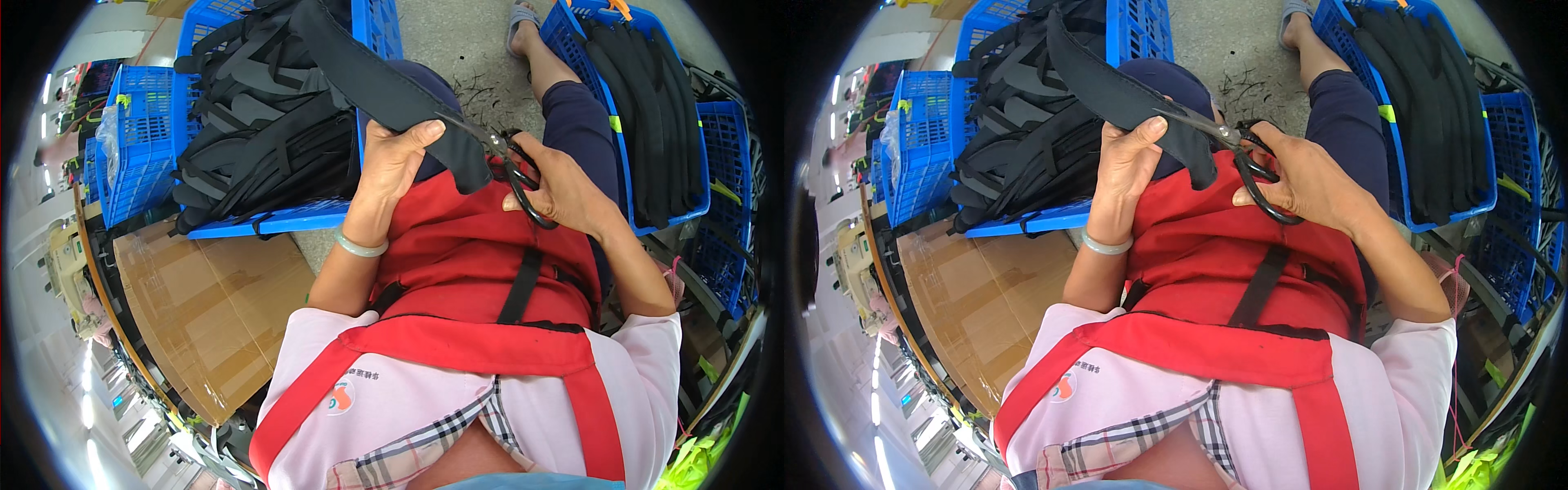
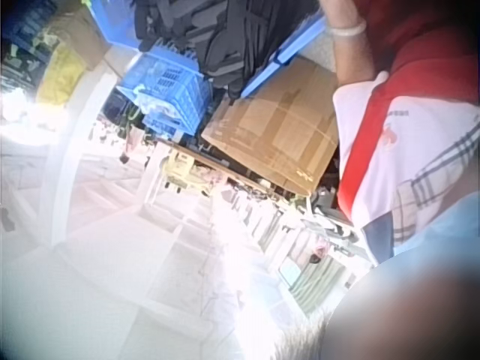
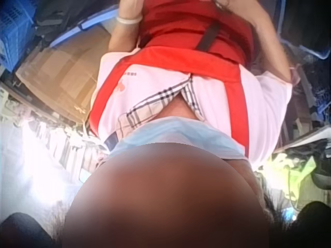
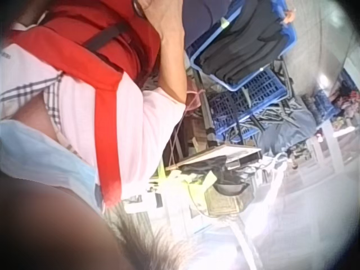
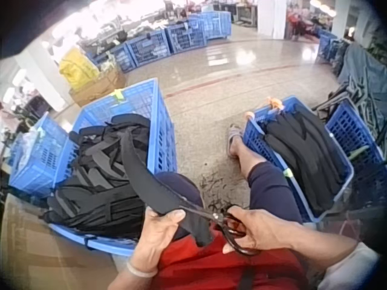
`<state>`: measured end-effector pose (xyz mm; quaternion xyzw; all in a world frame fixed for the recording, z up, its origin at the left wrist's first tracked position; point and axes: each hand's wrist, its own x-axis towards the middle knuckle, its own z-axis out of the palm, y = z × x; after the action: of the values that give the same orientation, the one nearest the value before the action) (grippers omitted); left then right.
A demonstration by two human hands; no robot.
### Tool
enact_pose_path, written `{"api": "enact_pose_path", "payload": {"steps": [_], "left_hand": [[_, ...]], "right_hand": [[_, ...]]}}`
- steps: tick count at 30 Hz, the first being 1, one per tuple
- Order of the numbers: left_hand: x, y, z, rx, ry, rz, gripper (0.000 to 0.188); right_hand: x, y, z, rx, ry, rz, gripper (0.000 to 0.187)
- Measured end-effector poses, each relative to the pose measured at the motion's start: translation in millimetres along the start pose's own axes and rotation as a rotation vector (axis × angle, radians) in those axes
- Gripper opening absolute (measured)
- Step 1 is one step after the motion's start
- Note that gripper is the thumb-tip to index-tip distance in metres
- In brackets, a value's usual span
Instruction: Trim excess material from black fabric straps using scissors.
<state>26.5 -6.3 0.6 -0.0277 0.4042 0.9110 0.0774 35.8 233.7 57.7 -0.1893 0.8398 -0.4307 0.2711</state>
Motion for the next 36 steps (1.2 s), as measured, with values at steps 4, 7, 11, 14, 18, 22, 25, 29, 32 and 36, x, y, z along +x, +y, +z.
{"api": "enact_pose_path", "payload": {"steps": [4, 7, 11, 14, 18, 22, 25, 29, 32, 36], "left_hand": [[0, 1, 0, 0.009, 0.005, 0.003, 0.02], [1, -2, -2, -0.009, -0.004, 0.008, 0.02], [2, -2, -2, 0.004, -0.002, -0.011, 0.02], [1, -3, -5, 0.0, -0.059, 0.025, 0.019], [1, -4, -4, -0.026, -0.044, 0.021, 0.02], [1, -4, -7, -0.014, -0.068, 0.03, 0.021], [-1, -6, -4, 0.036, -0.075, 0.029, 0.021], [-1, -5, -4, 0.032, -0.057, 0.015, 0.021], [0, -5, -6, 0.0, -0.057, 0.011, 0.021], [2, -6, -6, -0.009, -0.059, 0.003, 0.021]], "right_hand": [[4, 3, 3, -0.005, -0.035, 0.078, 0.062], [5, 8, 6, 0.03, -0.037, 0.078, 0.062], [7, 2, 9, -0.011, 0.016, 0.017, 0.058], [10, 1, 9, -0.026, 0.009, 0.037, 0.058], [12, 11, 12, -0.006, 0.032, 0.024, 0.061], [12, 8, 14, -0.098, 0.038, -0.031, 0.065], [12, 9, 17, -0.154, 0.157, -0.223, 0.064], [15, 2, 9, -0.146, 0.05, -0.128, 0.061], [14, 4, 13, -0.102, -0.025, 0.001, 0.057], [12, 0, 15, -0.051, 0.002, 0.022, 0.052]]}}
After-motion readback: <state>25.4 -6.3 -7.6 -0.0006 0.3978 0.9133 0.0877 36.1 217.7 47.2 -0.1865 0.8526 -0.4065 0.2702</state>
